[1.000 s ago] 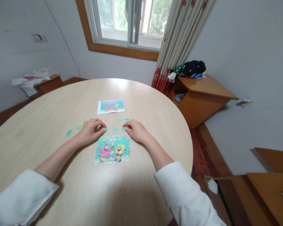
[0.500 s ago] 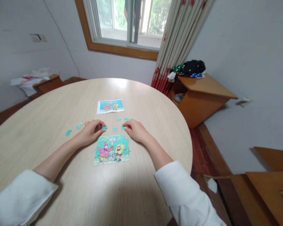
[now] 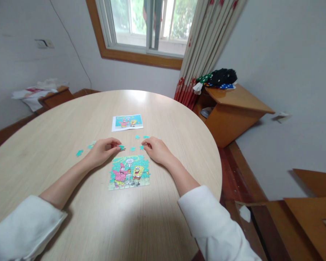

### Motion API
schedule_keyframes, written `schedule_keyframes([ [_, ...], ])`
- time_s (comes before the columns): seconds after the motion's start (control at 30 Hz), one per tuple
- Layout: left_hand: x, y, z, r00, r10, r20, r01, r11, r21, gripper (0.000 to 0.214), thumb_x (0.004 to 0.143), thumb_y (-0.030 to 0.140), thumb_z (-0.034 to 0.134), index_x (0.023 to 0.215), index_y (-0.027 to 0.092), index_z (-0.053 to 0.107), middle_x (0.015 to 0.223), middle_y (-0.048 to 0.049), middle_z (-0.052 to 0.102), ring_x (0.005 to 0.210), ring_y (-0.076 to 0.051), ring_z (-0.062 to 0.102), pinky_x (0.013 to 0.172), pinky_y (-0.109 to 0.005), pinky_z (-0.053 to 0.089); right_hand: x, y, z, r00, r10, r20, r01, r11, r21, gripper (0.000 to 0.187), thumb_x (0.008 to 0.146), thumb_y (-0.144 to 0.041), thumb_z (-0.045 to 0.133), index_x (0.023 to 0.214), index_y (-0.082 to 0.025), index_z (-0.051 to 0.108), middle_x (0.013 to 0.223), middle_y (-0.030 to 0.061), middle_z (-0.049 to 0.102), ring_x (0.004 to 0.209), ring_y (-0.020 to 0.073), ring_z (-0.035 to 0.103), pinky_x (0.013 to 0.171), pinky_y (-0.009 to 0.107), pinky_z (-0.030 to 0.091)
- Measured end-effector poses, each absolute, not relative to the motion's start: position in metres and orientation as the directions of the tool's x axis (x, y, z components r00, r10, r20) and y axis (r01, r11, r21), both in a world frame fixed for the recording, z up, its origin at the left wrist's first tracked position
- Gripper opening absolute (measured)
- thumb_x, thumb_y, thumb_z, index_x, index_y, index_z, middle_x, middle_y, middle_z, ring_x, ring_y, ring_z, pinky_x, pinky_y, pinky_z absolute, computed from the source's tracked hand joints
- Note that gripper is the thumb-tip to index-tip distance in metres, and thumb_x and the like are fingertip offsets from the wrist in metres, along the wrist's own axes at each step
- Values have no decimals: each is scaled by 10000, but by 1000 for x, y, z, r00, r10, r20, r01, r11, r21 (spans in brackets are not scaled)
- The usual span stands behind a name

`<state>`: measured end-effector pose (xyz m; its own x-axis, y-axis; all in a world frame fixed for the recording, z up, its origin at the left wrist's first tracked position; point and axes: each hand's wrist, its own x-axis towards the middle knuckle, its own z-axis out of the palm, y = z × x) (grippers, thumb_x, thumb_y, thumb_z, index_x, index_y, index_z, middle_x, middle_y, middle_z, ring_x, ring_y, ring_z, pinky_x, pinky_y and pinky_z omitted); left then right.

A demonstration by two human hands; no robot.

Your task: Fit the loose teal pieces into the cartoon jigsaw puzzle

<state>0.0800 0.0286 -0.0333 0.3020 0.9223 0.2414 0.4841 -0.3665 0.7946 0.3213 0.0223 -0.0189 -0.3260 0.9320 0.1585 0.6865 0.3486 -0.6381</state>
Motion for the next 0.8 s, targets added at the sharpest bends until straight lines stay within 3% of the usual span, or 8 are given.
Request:
schedule_keyframes([
  [0.17, 87, 23, -29, 272, 949, 162, 298, -243, 923, 213, 700, 292, 670, 825, 178, 540, 685, -20, 663, 653, -150, 627, 603, -269, 477, 311, 18, -15, -268, 938, 217, 620, 341, -707, 213, 868, -145, 525, 975, -151, 710, 968, 103, 701, 870, 175, 622, 818, 334, 467],
  [0.33, 92, 18, -24, 314, 943, 114, 257, -200, 946, 228, 675, 295, 706, 754, 172, 530, 641, -5, 644, 616, -130, 617, 577, -248, 476, 296, 10, -14, -362, 901, 238, 510, 406, -758, 222, 866, -186, 565, 1038, -191, 706, 1050, 97, 704, 968, 180, 627, 891, 359, 464],
  [0.57, 94, 19, -25, 372, 922, 104, 240, -204, 949, 249, 656, 325, 719, 706, 165, 535, 592, 23, 601, 556, -103, 569, 523, -216, 444, 282, 7, -17, -418, 869, 263, 426, 444, -789, 173, 811, -130, 618, 946, -162, 722, 902, 69, 711, 834, 148, 620, 813, 314, 471],
  [0.8, 93, 20, -27, 387, 916, 110, 231, -211, 950, 240, 668, 339, 700, 731, 173, 539, 624, 2, 641, 624, -136, 625, 586, -252, 481, 285, 5, -13, -454, 847, 277, 432, 481, -763, 274, 857, -109, 524, 1058, -191, 692, 900, 57, 659, 798, 137, 550, 760, 299, 440],
])
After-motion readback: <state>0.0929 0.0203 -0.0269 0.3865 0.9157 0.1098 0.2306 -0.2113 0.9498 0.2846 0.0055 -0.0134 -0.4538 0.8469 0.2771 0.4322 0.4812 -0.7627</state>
